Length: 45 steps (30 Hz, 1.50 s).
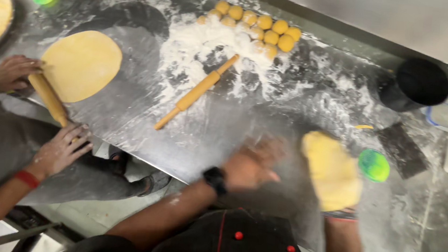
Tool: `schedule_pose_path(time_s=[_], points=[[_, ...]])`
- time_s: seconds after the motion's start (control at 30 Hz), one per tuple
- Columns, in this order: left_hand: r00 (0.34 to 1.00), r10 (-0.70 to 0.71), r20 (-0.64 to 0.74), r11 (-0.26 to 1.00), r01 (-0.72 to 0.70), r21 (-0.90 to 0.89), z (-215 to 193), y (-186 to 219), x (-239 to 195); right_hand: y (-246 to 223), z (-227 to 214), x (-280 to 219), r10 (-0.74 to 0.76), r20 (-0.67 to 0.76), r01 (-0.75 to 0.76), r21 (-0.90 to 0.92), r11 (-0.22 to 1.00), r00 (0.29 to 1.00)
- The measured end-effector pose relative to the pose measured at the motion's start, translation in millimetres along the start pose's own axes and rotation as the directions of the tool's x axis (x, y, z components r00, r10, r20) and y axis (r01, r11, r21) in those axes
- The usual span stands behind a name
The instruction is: The person rolls out portions of dough using a rolling pin on a floured stainless steel counter and uses a circular cutter to create uniform discs.
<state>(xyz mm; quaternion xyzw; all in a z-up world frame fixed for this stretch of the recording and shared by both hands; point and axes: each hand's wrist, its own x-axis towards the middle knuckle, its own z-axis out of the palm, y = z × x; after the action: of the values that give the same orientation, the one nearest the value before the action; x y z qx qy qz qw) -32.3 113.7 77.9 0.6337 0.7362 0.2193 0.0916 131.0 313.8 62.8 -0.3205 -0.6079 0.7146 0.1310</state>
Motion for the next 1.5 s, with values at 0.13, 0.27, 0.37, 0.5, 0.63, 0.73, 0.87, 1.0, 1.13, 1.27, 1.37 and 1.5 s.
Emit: schedule_pose_path(time_s=[0.13,0.27,0.37,0.5,0.63,0.73,0.87,1.0,1.13,1.27,1.37,1.5], points=[[0.783,-0.402,-0.474,0.876,0.480,0.050,-26.4,-122.4,-62.7,-13.9,-22.0,11.7,-0.413,-0.090,0.293,-0.571,0.767,0.906],[0.685,-0.495,-0.535,0.709,0.674,0.207,-36.1,-199.8,-108.6,29.5,54.8,25.9,-0.551,0.314,0.498,-0.839,0.221,0.773],[0.718,-0.402,-0.569,0.721,0.631,0.286,-33.0,-216.0,-117.6,45.1,120.3,16.1,-0.412,0.394,0.371,-0.918,-0.140,0.821],[0.720,-0.350,-0.599,0.747,0.600,0.285,-35.9,-199.5,-139.2,22.9,147.5,13.0,-0.305,0.384,0.417,-0.908,0.047,0.872],[0.812,-0.312,-0.494,0.863,0.459,0.210,-55.1,-179.1,-181.7,2.6,134.7,31.9,-0.200,0.532,0.480,-0.839,-0.255,0.823],[0.882,-0.379,-0.280,0.878,0.438,0.191,-69.6,-181.7,-209.2,-9.0,144.5,53.0,-0.498,0.452,0.555,-0.829,0.073,0.740],[0.917,-0.177,-0.357,0.975,0.212,0.061,-74.8,-188.8,-219.8,-9.8,209.4,137.6,-0.554,0.404,0.579,-0.795,0.180,0.728],[0.922,-0.158,-0.353,0.979,0.194,0.068,-69.3,-195.1,-220.6,17.1,342.6,205.3,-0.575,0.523,0.683,-0.018,0.730,0.629],[0.935,-0.073,-0.348,0.988,0.116,0.102,-55.8,-209.8,-222.1,-6.2,372.6,207.4,-0.216,0.538,0.543,-0.838,-0.040,0.815],[0.970,-0.137,-0.202,0.982,0.161,0.103,-59.2,-219.8,-224.6,-3.6,317.6,154.4,-0.420,0.465,0.544,-0.835,0.085,0.779],[0.968,-0.135,-0.210,0.989,0.143,0.024,-70.6,-218.4,-226.3,-1.5,227.9,70.1,-0.532,0.237,0.361,-0.922,0.140,0.813],[0.956,-0.105,-0.273,0.994,0.096,-0.046,-83.9,-213.5,-220.6,4.1,142.6,16.4,-0.176,0.108,0.108,-0.994,-0.011,0.978]])
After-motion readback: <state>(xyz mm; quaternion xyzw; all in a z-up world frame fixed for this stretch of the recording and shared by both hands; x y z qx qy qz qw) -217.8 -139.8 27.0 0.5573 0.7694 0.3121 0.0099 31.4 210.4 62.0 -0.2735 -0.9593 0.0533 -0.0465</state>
